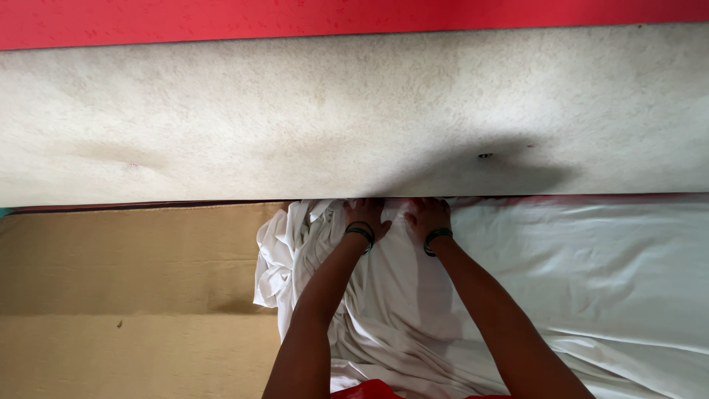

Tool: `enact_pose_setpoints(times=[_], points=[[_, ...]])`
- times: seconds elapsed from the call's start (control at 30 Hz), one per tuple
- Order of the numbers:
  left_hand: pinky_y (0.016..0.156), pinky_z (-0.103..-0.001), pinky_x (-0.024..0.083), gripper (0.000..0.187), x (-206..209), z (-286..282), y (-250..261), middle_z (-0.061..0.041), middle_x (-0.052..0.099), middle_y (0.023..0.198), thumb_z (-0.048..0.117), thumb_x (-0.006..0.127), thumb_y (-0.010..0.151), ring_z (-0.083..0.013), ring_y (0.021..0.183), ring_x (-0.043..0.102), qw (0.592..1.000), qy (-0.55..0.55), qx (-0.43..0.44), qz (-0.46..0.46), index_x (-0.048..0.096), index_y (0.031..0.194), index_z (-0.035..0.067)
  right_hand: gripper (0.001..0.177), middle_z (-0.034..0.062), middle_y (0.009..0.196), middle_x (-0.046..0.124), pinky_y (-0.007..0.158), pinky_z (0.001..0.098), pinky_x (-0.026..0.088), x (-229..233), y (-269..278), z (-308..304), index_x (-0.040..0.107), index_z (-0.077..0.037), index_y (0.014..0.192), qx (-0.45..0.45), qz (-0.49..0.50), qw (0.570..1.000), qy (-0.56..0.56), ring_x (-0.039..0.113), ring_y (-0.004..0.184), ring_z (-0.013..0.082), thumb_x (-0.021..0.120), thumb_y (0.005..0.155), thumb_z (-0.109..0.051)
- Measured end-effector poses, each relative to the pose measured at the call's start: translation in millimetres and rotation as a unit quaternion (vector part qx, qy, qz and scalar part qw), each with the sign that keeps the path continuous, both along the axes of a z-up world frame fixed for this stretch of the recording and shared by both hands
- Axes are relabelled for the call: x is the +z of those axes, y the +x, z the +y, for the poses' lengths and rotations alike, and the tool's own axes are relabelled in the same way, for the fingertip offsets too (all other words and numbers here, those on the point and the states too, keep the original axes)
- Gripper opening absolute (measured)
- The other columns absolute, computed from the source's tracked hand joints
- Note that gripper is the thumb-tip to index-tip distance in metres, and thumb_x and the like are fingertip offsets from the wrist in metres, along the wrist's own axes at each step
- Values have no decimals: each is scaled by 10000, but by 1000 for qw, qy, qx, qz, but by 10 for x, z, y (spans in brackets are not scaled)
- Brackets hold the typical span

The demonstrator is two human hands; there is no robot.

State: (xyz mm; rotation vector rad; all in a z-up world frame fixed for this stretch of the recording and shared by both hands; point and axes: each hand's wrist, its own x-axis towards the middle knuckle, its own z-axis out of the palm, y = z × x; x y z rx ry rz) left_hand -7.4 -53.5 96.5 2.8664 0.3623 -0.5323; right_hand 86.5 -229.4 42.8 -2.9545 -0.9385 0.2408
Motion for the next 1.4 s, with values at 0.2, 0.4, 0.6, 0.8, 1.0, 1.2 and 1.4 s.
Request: enact_pose_setpoints(times=[0.2,0.4,0.6,0.8,1.0,1.2,1.4], points=[[1150,-740,130,753,-282,-14,-187,-77,98,1727,557,409,1015,-309,1573,58,998,23,-29,-50,179,1633,193,633,47,1636,281,1181,551,220,248,-125,110,358,-227,1568,-8,23,999,-39,351,1427,314,424,1003,-505],[1193,-713,19,723,-396,37,-299,-64,74,1729,571,356,1026,-280,1591,7,999,10,-34,-39,161,1648,257,614,63,1652,287,1212,524,238,190,-136,111,407,-189,1543,-14,22,999,-35,356,1456,292,451,1011,-491],[1188,-711,3,732,-461,55,-295,-47,80,1723,589,373,1009,-271,1583,15,997,1,-30,-66,166,1640,282,741,67,1683,136,1209,587,105,111,-312,-52,241,-201,1606,45,18,999,-19,169,1535,280,439,991,-564],[1194,-703,27,734,-382,57,-367,-38,116,1727,579,414,998,-258,1589,63,995,-10,-31,-95,209,1639,286,800,75,1714,118,1216,581,94,237,-631,-200,197,-138,1619,132,8,990,-41,114,1564,255,413,1001,-597],[1212,-671,25,724,-361,69,-407,-19,103,1721,566,418,1001,-259,1581,53,996,-20,-23,-85,200,1634,289,803,54,1721,85,1240,559,64,485,-1191,-345,174,-148,1627,199,79,970,-115,73,1578,240,401,1001,-596],[1221,-628,40,726,-439,129,-548,-20,92,1733,506,454,980,-263,1584,50,992,-23,-24,-122,233,1625,256,797,46,1722,51,1249,537,4,659,-1498,-382,127,-137,1629,200,120,965,-119,35,1575,230,353,1021,-599],[1237,-597,49,717,-442,158,-590,-36,96,1726,490,453,981,-266,1585,52,993,-33,-20,-112,238,1621,251,798,36,1728,40,1250,540,-2,657,-1489,-348,114,-149,1637,196,139,961,-136,21,1582,223,352,1020,-596]])
